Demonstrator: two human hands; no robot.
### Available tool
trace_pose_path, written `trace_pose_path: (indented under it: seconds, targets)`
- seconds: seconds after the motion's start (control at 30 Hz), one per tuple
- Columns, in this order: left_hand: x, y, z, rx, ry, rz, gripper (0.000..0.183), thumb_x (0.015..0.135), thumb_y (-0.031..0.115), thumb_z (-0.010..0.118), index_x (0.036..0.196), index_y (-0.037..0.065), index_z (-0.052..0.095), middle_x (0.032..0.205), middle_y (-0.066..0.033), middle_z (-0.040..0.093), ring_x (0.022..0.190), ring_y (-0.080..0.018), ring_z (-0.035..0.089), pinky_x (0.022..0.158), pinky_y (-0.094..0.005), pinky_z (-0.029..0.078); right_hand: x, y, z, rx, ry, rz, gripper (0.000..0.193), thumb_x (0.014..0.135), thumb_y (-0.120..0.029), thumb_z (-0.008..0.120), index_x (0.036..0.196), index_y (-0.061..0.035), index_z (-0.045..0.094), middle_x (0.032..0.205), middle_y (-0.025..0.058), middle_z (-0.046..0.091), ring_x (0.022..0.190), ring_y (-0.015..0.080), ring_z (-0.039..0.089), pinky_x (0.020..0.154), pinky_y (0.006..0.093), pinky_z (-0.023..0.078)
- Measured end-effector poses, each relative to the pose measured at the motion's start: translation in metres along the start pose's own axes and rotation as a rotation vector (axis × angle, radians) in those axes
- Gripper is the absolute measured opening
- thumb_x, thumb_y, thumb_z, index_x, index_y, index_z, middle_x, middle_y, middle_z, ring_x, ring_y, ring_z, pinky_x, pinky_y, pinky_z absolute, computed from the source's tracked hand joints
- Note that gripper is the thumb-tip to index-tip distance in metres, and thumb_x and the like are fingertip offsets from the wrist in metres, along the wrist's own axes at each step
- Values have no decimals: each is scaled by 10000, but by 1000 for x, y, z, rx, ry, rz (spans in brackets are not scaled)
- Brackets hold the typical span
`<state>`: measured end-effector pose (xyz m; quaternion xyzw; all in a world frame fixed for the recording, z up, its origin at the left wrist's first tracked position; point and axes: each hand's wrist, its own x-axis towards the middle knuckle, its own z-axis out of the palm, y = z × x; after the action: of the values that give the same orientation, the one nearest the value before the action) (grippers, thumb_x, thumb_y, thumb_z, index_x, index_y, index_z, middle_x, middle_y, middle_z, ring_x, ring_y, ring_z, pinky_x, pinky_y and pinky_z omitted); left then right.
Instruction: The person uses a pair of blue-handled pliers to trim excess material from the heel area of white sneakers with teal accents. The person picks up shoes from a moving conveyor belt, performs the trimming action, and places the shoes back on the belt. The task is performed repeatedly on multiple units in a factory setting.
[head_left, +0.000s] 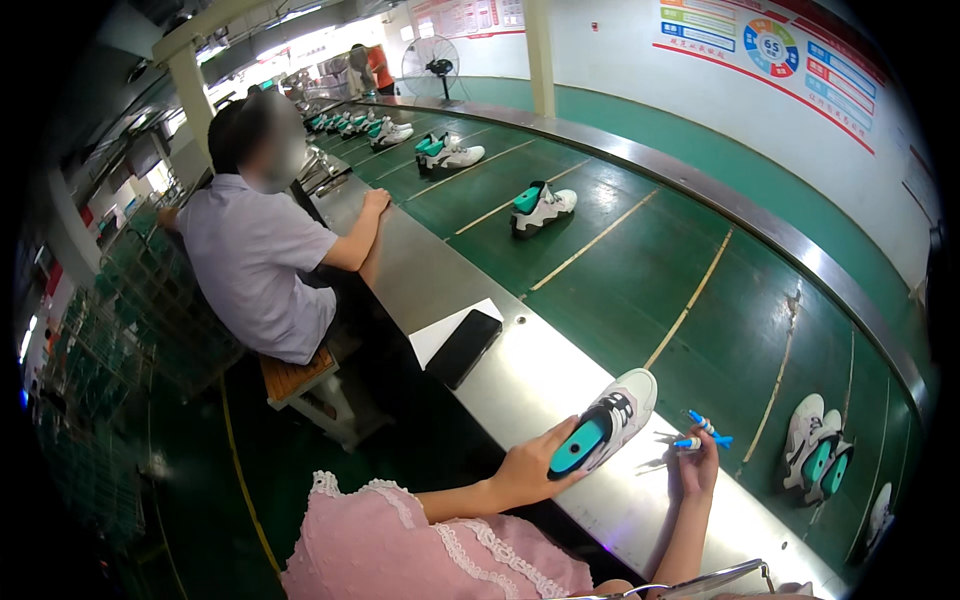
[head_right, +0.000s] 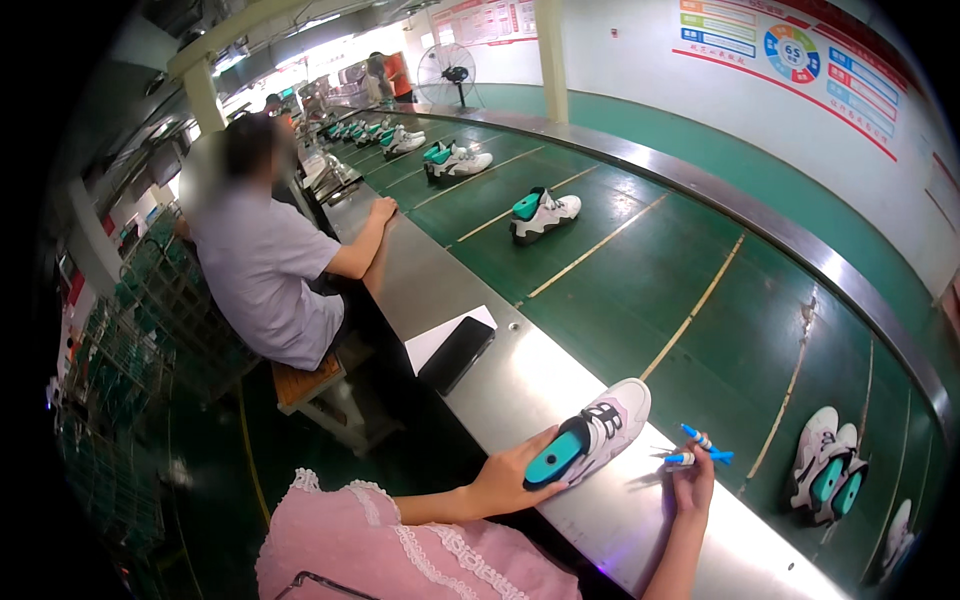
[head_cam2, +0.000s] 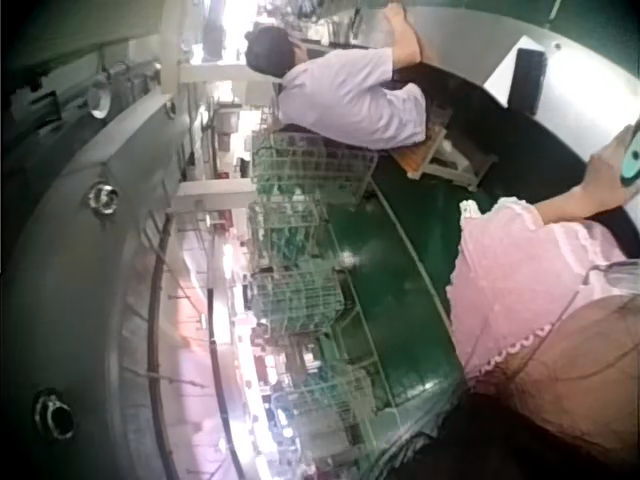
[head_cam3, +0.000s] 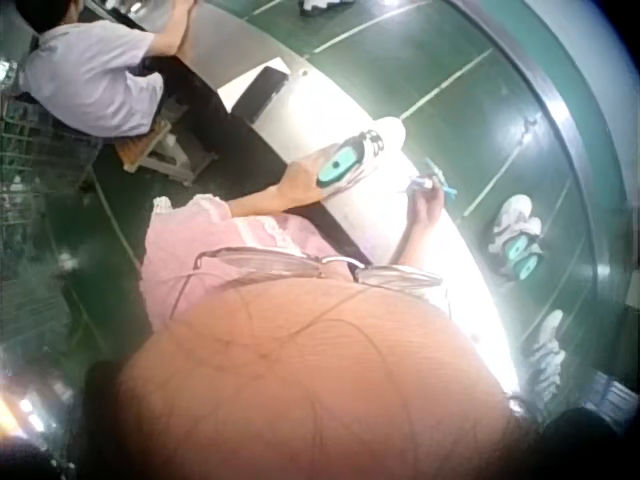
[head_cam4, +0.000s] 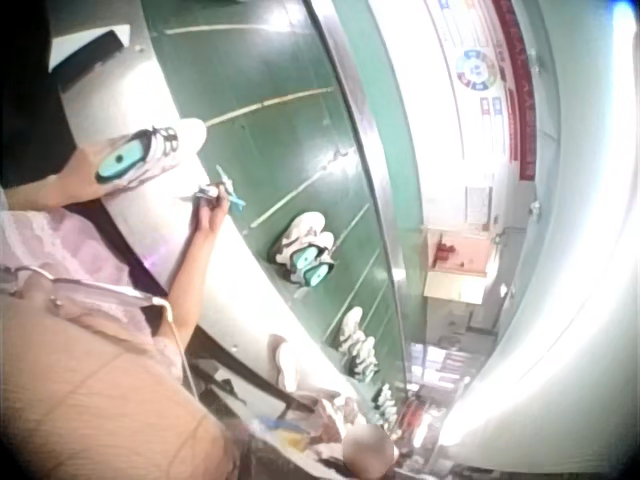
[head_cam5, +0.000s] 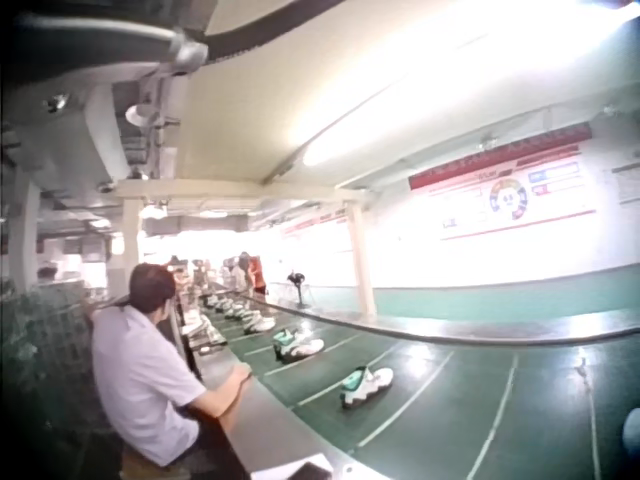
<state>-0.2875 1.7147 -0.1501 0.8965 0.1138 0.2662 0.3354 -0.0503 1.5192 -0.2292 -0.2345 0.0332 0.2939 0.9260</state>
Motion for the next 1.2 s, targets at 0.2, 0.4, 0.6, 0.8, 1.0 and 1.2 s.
trace_pose_path:
  seconds: [0.2, 0.4, 0.6, 0.8, 1.0, 1.2]
  targets:
    - [47, -5, -22, -26, -486, -91, 581, 830, 539, 479, 1132, 51, 574, 967, -210, 617, 915, -333, 592, 780, -393, 471, 5, -7, -7, 45, 27, -80, 205, 820, 11, 550, 1018, -34, 522, 896, 67, 585, 781, 140, 558, 681, 277, 459]
    - [157, -67, 67, 198, -328, -128, 635, 788, 565, 527, 1046, -11, 593, 1048, -199, 602, 982, -288, 580, 856, -331, 437, 14, -7, -8, -31, 25, -122, 184, 815, -3, 571, 988, -56, 535, 817, 33, 585, 759, 128, 559, 693, 269, 462]
    - [168, -59, 103, -575, -415, -288, 376, 642, 264, 772, 892, 19, 634, 843, -81, 647, 763, -156, 621, 697, -280, 491, 27, -5, -23, -23, 91, -180, 242, 775, 5, 610, 983, -99, 545, 837, 18, 594, 754, 128, 569, 690, 271, 469]
    - [104, 53, 0, -774, -270, 241, 413, 600, 157, 826, 884, 35, 552, 851, -57, 626, 779, -115, 585, 707, -272, 484, 23, -7, -27, -166, -9, -188, 273, 783, 14, 598, 1017, -100, 516, 867, -1, 552, 757, 108, 542, 675, 256, 459]
    - [53, 69, -24, -738, -247, 425, 374, 611, 68, 803, 943, 6, 642, 895, -109, 667, 803, -160, 643, 725, -262, 507, -35, -11, 50, -281, -220, -569, 333, 801, 5, 577, 1099, -79, 455, 936, 13, 523, 777, 80, 506, 682, 211, 431]
    - [67, 59, -17, -784, -219, 324, 361, 626, 74, 791, 948, 0, 646, 912, -105, 662, 824, -157, 636, 743, -261, 507, -133, 18, 138, -448, 57, -1263, 377, 748, -17, 580, 1057, -68, 372, 870, 33, 430, 697, 80, 449, 570, 212, 409]
